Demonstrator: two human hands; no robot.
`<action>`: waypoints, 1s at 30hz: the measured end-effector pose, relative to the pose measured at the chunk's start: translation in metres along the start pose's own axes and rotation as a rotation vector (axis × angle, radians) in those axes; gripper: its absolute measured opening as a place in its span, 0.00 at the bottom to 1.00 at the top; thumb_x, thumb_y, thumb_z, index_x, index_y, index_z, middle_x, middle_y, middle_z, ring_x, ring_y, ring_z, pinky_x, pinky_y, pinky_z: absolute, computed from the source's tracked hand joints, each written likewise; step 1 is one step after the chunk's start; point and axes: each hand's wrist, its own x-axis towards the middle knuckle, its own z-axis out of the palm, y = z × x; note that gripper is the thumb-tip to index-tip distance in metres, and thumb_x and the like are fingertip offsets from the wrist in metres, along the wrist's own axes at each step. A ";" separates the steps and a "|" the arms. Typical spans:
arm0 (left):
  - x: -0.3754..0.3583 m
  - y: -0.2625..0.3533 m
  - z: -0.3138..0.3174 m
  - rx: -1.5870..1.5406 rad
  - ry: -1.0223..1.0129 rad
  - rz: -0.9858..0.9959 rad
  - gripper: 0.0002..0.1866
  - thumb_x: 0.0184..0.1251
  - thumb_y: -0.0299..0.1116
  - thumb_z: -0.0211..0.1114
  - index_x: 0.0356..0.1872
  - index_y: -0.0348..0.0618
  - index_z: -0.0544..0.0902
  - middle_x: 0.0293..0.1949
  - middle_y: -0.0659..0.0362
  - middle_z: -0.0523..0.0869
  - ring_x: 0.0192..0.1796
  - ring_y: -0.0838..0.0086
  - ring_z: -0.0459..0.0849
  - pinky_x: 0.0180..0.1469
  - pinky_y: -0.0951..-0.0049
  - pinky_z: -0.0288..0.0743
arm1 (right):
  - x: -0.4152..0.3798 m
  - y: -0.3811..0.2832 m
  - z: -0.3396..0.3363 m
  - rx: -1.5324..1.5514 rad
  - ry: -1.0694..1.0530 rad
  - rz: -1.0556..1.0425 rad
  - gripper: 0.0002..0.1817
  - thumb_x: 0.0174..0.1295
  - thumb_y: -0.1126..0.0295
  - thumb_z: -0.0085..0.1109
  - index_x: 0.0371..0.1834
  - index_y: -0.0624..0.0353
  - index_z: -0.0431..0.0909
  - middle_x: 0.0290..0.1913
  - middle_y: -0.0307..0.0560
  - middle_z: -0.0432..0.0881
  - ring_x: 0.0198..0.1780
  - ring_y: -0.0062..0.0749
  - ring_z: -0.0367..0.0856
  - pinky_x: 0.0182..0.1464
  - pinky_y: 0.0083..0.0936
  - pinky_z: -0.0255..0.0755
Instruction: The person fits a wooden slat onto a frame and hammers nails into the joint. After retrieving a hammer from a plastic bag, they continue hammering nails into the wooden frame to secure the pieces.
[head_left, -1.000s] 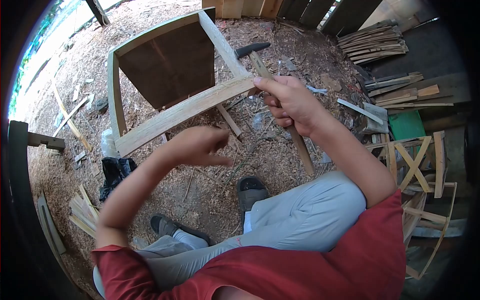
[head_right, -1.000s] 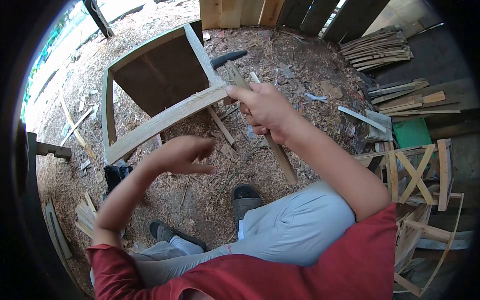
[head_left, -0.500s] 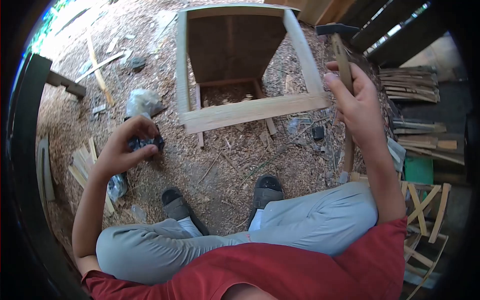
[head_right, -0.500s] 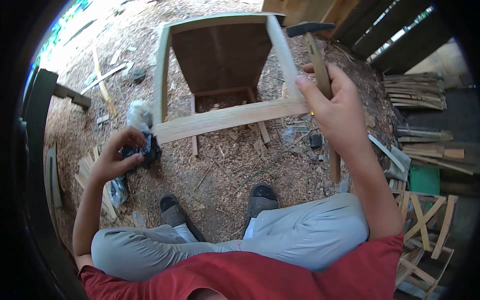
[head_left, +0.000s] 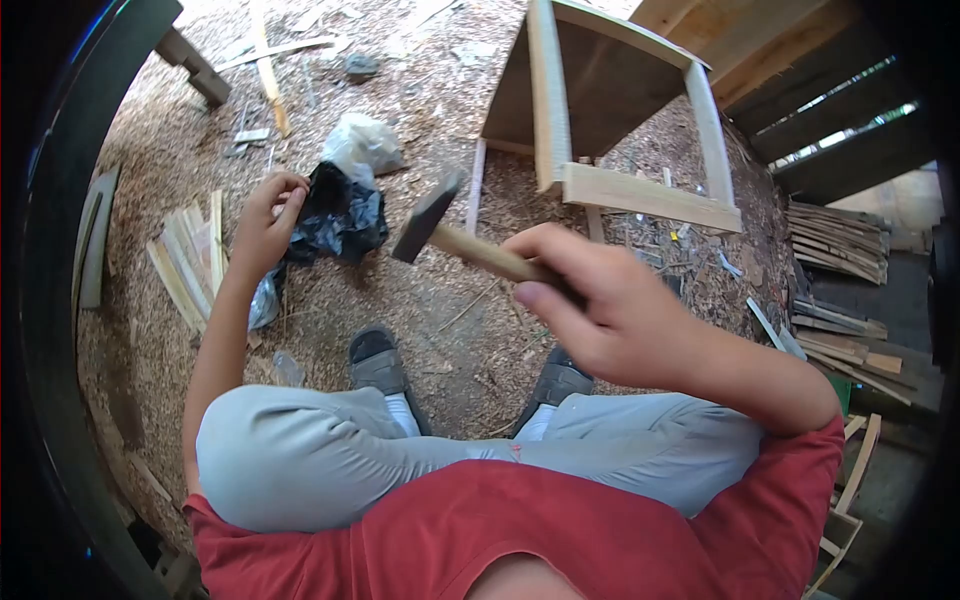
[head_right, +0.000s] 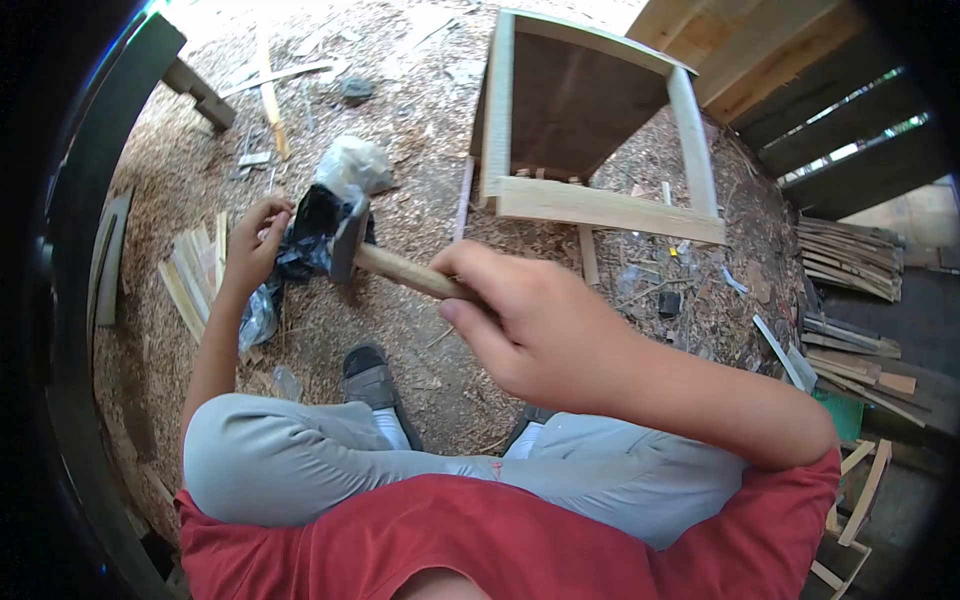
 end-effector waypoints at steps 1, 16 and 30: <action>-0.003 -0.028 0.000 0.020 0.084 -0.072 0.06 0.76 0.29 0.63 0.45 0.37 0.83 0.47 0.54 0.87 0.52 0.69 0.85 0.56 0.67 0.77 | 0.012 0.009 0.018 0.002 -0.078 0.001 0.11 0.72 0.72 0.58 0.54 0.62 0.76 0.36 0.59 0.83 0.39 0.54 0.85 0.43 0.43 0.76; -0.041 -0.124 0.066 0.435 0.165 0.176 0.14 0.64 0.30 0.72 0.50 0.41 0.84 0.54 0.53 0.84 0.58 0.55 0.83 0.60 0.56 0.77 | 0.168 0.156 0.228 0.031 0.246 0.191 0.14 0.69 0.64 0.61 0.50 0.61 0.73 0.34 0.64 0.85 0.37 0.64 0.85 0.41 0.53 0.75; -0.018 -0.154 0.091 0.458 0.117 0.122 0.12 0.63 0.30 0.73 0.46 0.42 0.85 0.45 0.53 0.83 0.50 0.54 0.84 0.51 0.55 0.78 | 0.292 0.216 0.265 -0.074 0.237 0.214 0.19 0.57 0.62 0.73 0.52 0.52 0.88 0.37 0.55 0.90 0.40 0.51 0.89 0.44 0.42 0.82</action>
